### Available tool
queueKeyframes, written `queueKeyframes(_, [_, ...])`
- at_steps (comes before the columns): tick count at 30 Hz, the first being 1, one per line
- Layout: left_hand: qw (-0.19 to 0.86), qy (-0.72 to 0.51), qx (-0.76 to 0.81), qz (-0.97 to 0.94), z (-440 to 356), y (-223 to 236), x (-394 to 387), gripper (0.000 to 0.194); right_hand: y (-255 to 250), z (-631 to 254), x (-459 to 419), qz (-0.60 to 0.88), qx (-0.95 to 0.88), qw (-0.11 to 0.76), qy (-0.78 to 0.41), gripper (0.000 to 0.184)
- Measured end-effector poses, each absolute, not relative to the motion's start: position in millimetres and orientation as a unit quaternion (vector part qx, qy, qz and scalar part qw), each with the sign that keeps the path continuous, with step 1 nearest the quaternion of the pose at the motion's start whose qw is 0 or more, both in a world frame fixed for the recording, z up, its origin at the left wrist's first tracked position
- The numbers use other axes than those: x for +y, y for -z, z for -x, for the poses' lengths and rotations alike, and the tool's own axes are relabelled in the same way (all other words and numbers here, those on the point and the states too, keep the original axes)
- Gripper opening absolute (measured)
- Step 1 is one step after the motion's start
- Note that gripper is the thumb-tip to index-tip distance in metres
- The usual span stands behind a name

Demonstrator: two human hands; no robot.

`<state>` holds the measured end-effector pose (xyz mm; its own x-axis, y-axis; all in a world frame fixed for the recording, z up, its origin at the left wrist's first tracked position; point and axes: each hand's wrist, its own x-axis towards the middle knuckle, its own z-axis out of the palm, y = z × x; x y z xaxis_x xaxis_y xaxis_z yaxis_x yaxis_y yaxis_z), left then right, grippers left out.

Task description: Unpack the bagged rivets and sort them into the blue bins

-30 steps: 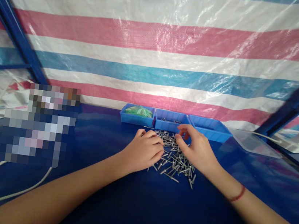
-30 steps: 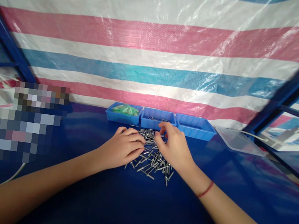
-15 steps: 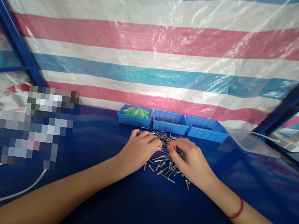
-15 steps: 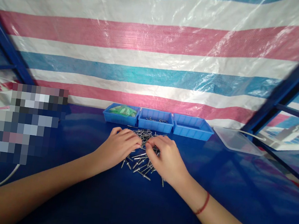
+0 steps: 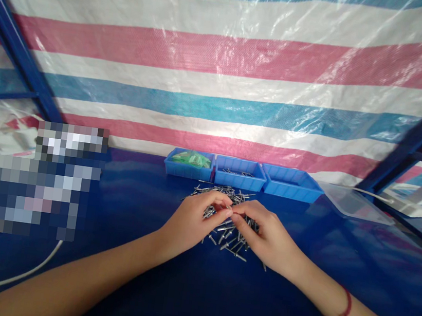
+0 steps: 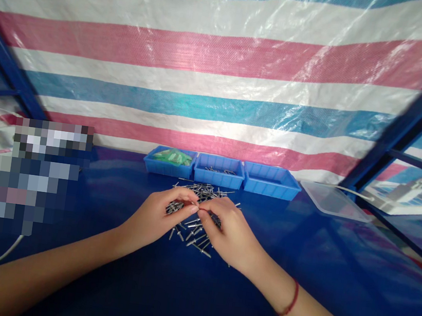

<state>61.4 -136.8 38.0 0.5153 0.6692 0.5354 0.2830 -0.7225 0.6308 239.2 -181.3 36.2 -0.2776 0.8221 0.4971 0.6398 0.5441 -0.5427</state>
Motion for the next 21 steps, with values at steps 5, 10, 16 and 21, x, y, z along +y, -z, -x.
queueKeyframes(5, [0.212, -0.406, 0.281, -0.843, -60.5, -40.3, -136.7, 0.006, -36.9, -237.8, -182.5, 0.477, -0.775, 0.397, -0.118, 0.015])
queueKeyframes(10, [0.189, -0.414, 0.254, -0.853, -58.9, -38.2, -134.4, 0.007, -38.1, -236.3, -182.5, 0.49, -0.76, 0.407, -0.133, 0.015])
queueKeyframes(16, [0.184, -0.414, 0.284, -0.845, -57.0, -32.9, -129.6, 0.009, -38.8, -235.9, -183.9, 0.497, -0.737, 0.447, -0.1, 0.006])
queueKeyframes(21, [0.197, -0.409, 0.273, -0.848, -57.6, -33.7, -127.7, 0.012, -43.7, -236.5, -188.6, 0.459, -0.762, 0.456, -0.039, 0.005])
